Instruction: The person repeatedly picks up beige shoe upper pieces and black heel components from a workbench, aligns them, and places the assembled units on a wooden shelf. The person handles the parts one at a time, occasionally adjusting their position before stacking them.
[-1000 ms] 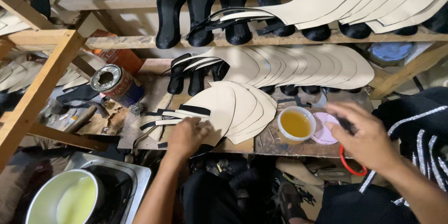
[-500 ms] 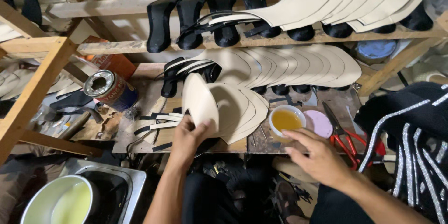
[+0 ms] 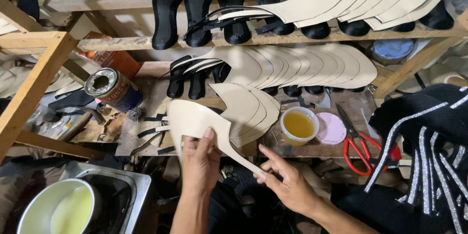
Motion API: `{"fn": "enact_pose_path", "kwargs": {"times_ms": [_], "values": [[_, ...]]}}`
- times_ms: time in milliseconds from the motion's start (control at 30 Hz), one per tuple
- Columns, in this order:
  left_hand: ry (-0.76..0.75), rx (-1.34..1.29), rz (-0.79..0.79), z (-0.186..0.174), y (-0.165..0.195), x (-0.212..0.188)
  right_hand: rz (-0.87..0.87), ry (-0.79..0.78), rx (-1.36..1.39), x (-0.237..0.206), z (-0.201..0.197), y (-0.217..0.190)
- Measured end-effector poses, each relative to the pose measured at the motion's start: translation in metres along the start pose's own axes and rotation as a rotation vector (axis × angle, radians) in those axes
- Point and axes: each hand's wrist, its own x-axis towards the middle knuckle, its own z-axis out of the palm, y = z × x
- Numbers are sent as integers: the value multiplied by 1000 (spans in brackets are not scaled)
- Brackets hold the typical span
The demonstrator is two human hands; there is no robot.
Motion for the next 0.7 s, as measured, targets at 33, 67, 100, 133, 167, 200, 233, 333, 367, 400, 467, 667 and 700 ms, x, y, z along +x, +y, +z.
{"fn": "enact_pose_path", "kwargs": {"times_ms": [33, 67, 100, 133, 167, 200, 233, 333, 367, 400, 467, 667, 700], "values": [[5, 13, 32, -5, 1, 1, 18, -1, 42, 0, 0, 3], [13, 26, 61, -12, -1, 1, 39, -2, 84, 0, 1, 6], [22, 50, 59, -18, -4, 3, 61, -3, 126, 0, 2, 9], [30, 74, 57, -24, -8, 7, 115, 23, 154, 3, 4, 12], [38, 98, 55, -30, -15, 11, 171, 49, 181, 6, 5, 16], [-2, 200, -47, -35, -24, 11, 225, 73, 208, 9, 7, 19], [-44, 302, -142, -39, -36, 9, 251, 91, 224, 13, 7, 23], [-280, 574, -469, -53, -74, -18, 269, 149, 307, 26, 3, 35], [-359, 594, -499, -58, -87, -30, 248, 162, 360, 27, 2, 39], [-436, 615, -533, -63, -98, -40, 229, 173, 414, 26, 3, 42], [-455, 515, -477, -67, -123, -48, 221, 165, 288, 25, 5, 44], [-315, 449, -311, -66, -144, -53, 297, 117, -59, 24, 4, 14], [-294, 418, -304, -63, -143, -54, 238, 91, -179, 24, 1, 6]]}}
